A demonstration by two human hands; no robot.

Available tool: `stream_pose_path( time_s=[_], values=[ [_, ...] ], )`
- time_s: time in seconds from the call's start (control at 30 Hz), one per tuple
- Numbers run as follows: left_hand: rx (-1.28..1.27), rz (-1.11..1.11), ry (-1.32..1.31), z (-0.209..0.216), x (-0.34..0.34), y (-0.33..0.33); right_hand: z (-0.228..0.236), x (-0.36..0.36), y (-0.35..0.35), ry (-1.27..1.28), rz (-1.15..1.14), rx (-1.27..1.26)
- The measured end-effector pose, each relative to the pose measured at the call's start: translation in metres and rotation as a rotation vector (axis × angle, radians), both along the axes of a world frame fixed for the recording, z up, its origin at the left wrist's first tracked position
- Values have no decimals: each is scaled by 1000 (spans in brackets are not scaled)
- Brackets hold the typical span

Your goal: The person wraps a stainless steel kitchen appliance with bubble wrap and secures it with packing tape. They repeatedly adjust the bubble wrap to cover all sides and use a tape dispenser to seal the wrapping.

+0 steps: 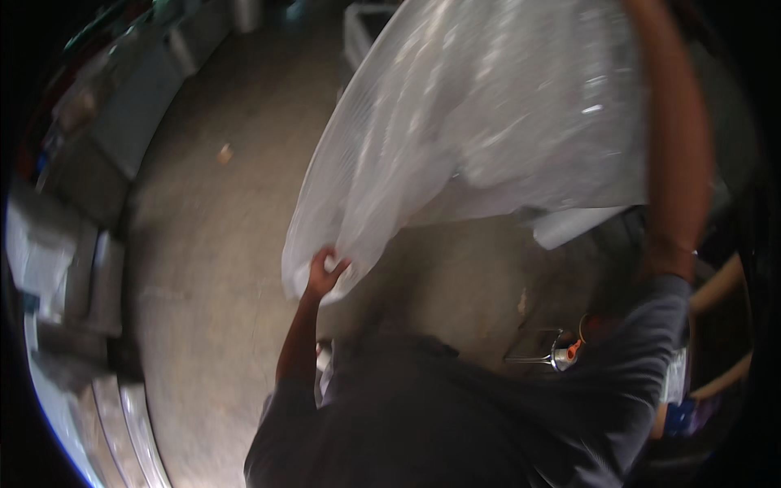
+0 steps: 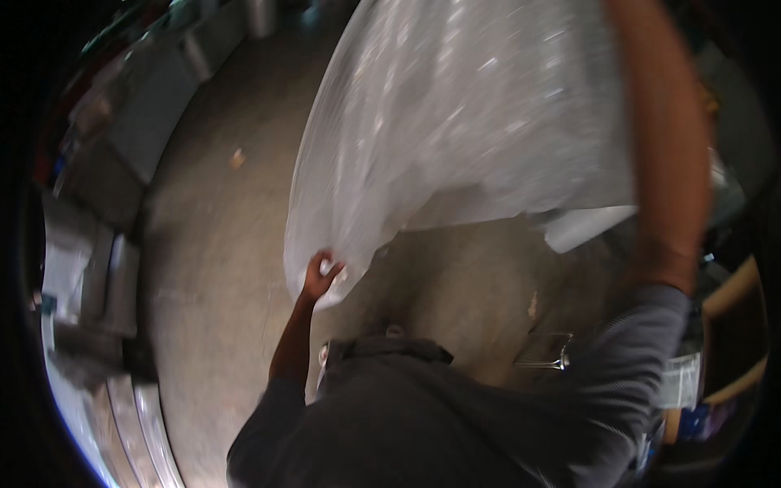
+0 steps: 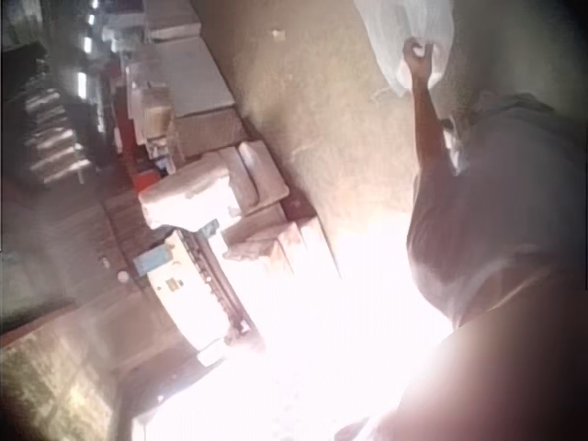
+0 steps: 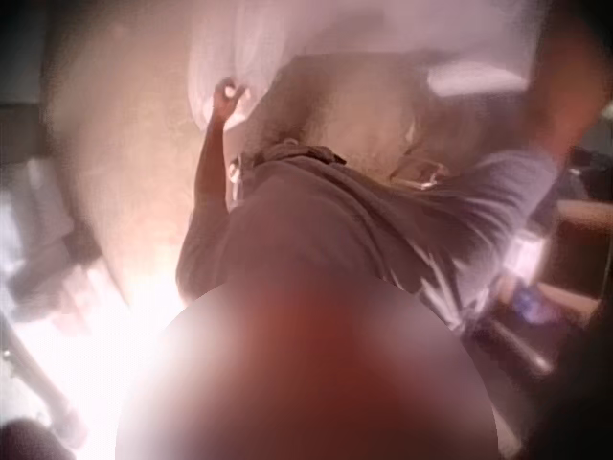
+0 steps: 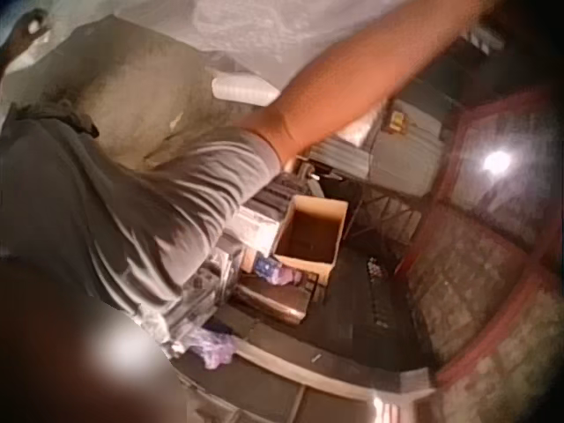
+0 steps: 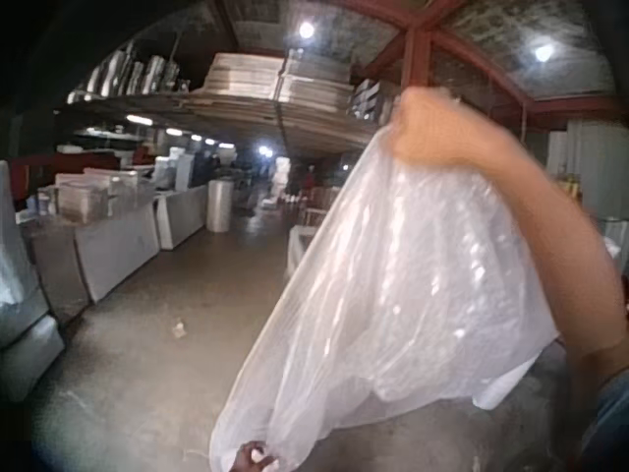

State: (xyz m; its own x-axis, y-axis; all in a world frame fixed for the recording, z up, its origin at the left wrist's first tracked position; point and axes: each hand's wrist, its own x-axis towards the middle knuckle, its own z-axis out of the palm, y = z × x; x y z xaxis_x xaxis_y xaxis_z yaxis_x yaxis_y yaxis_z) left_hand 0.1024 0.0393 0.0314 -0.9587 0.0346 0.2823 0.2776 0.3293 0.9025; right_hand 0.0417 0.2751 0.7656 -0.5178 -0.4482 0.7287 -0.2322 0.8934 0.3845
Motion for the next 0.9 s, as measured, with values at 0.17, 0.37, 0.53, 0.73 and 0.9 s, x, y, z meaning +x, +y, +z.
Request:
stream_pose_path(
  time_s=[0.17, 0.37, 0.53, 0.73, 0.9],
  values=[
    [399, 11, -112, -37, 32, -10, -42, -14, 35, -156, -13, -69],
    [462, -169, -141, -17, 80, -55, -61, -47, 74, -236, -53, -95],
    [461, -403, -413, 6, 100, -77, -72, -42, 83, -284, 65, -177],
    [-17, -33, -113, 8, 119, -78, -60, -40, 111, -247, 56, -286],
    [-308, 372, 78, 13, 117, -31, -42, -31, 133, -104, 226, -325]
  ],
)
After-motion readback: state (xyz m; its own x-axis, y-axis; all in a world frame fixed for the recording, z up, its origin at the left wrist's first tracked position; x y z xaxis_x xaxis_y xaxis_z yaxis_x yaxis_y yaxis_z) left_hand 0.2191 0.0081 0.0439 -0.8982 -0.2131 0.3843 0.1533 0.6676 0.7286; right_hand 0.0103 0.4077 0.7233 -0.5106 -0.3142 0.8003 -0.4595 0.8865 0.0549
